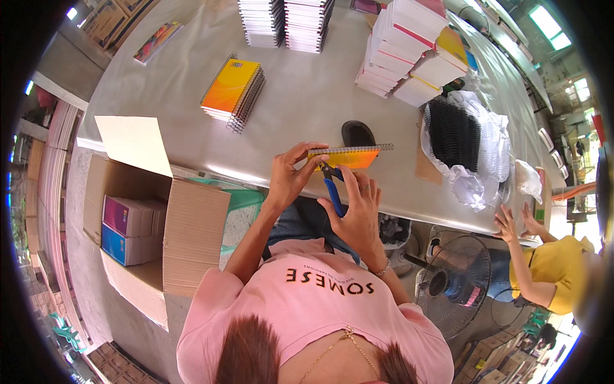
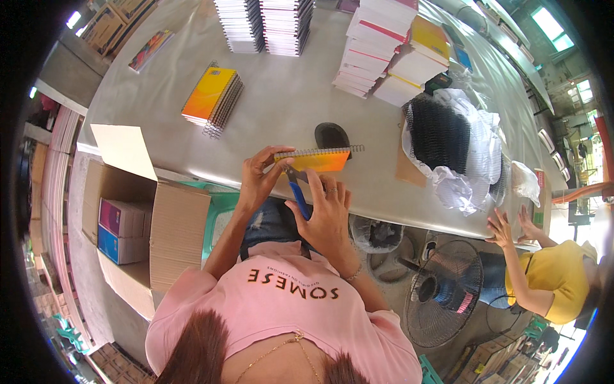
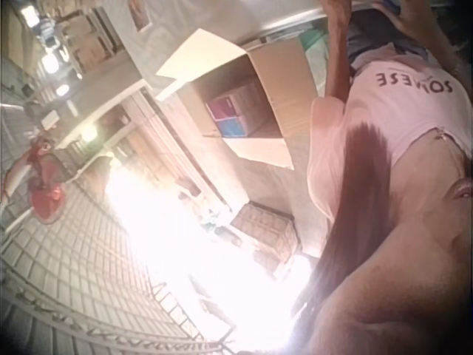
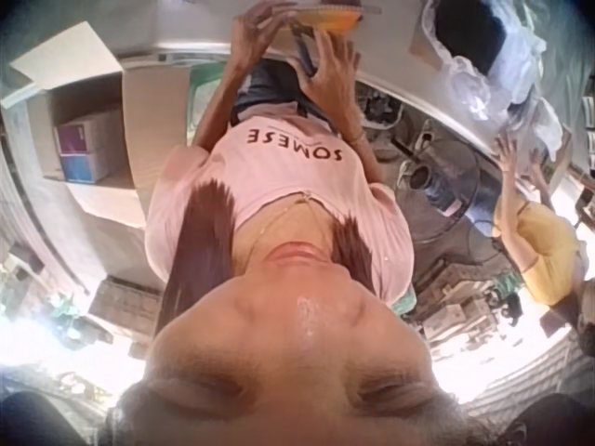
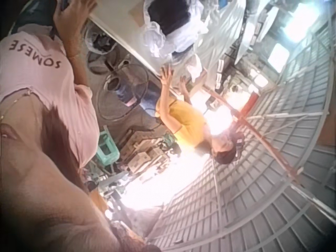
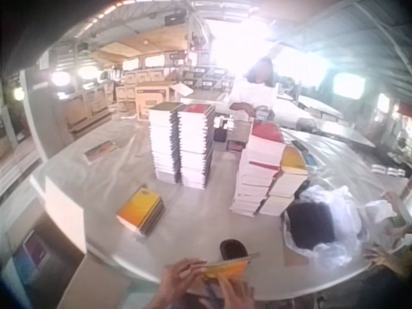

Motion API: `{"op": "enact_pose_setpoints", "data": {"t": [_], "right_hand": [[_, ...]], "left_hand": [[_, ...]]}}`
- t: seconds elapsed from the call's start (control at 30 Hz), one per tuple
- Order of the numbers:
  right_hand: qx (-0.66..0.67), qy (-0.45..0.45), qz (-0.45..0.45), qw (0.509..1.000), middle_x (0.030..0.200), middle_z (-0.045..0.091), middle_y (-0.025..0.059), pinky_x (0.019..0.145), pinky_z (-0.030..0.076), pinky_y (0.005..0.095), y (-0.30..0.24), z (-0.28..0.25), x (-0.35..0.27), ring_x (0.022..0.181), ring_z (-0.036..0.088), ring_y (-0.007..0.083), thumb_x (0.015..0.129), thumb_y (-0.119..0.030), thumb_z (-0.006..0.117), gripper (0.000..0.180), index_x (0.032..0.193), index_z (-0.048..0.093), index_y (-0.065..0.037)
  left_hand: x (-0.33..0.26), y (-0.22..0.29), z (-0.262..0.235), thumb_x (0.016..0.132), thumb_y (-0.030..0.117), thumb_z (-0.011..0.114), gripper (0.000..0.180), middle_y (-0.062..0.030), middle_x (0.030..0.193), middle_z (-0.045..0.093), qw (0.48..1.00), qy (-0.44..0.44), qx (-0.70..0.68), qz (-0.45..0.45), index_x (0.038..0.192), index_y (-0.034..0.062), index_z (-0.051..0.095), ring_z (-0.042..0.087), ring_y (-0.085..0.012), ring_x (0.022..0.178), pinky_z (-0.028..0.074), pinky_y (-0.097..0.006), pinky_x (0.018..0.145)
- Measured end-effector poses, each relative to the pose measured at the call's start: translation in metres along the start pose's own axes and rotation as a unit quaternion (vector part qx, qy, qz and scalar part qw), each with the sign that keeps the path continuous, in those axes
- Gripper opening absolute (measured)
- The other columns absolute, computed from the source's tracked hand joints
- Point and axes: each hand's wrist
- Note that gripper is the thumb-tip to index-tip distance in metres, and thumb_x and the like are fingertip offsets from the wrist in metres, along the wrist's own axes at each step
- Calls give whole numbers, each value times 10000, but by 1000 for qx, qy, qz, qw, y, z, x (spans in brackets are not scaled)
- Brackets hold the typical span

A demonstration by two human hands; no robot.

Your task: The person binds notebooks by threading a spiral coil through pre-punched holes, trimming the excess coil with pliers, and placing the finished items into stacks or boxes.

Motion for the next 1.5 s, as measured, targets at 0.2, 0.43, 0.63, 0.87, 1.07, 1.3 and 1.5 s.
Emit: {"op": "enact_pose_setpoints", "data": {"t": [0.2,0.43,0.63,0.87,1.07,1.3,1.5], "right_hand": [[-14,12,17,1000,1126,530,137,856,366,468,-5,14,-1,998,494,322,838,-424,701,661,1347,483,-64],[-21,20,19,999,1089,541,141,838,380,466,-7,18,-2,969,514,325,848,-442,685,643,1333,496,-64],[-6,30,22,999,1048,565,134,787,417,430,-7,22,-3,910,555,321,824,-442,709,656,1326,509,-70],[10,50,27,998,969,598,115,675,467,383,-10,21,-3,803,607,317,802,-380,749,610,1294,545,-83],[327,-135,199,914,835,573,55,551,433,291,-9,10,-3,666,598,186,889,-365,702,510,1223,548,-12],[720,-277,295,564,787,526,5,542,393,210,-3,-10,13,602,517,63,993,-378,568,412,1193,533,-19],[341,-152,114,921,1015,610,116,791,488,300,27,0,4,871,603,184,908,-339,698,522,1255,532,15]], "left_hand": [[-1,-5,-2,865,-6,648,216,-83,994,725,999,5,24,34,1074,16,695,694,-153,953,531,-275,845],[-4,-3,-3,851,-45,611,235,-95,976,731,998,11,46,35,1068,5,686,712,-191,966,537,-280,836],[-6,-2,-3,840,-51,607,234,-104,944,736,998,13,49,31,1058,-10,682,716,-192,953,540,-280,818],[-7,-1,-3,831,-32,625,223,-109,920,739,996,19,79,25,1041,2,691,724,-199,927,549,-282,785],[-10,-7,2,840,-18,635,206,-120,888,730,991,46,117,43,1034,11,693,726,-181,819,549,-280,715],[-14,-10,-1,851,11,654,194,-116,857,719,987,68,131,56,1041,15,694,701,-153,742,541,-274,675],[-10,23,-11,876,39,657,198,-76,851,715,992,62,88,-67,1068,8,694,642,-90,718,521,-250,659]]}}
Point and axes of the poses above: each hand's wrist, its own x-axis towards the middle knuckle, its own z-axis out of the palm, y = z × x
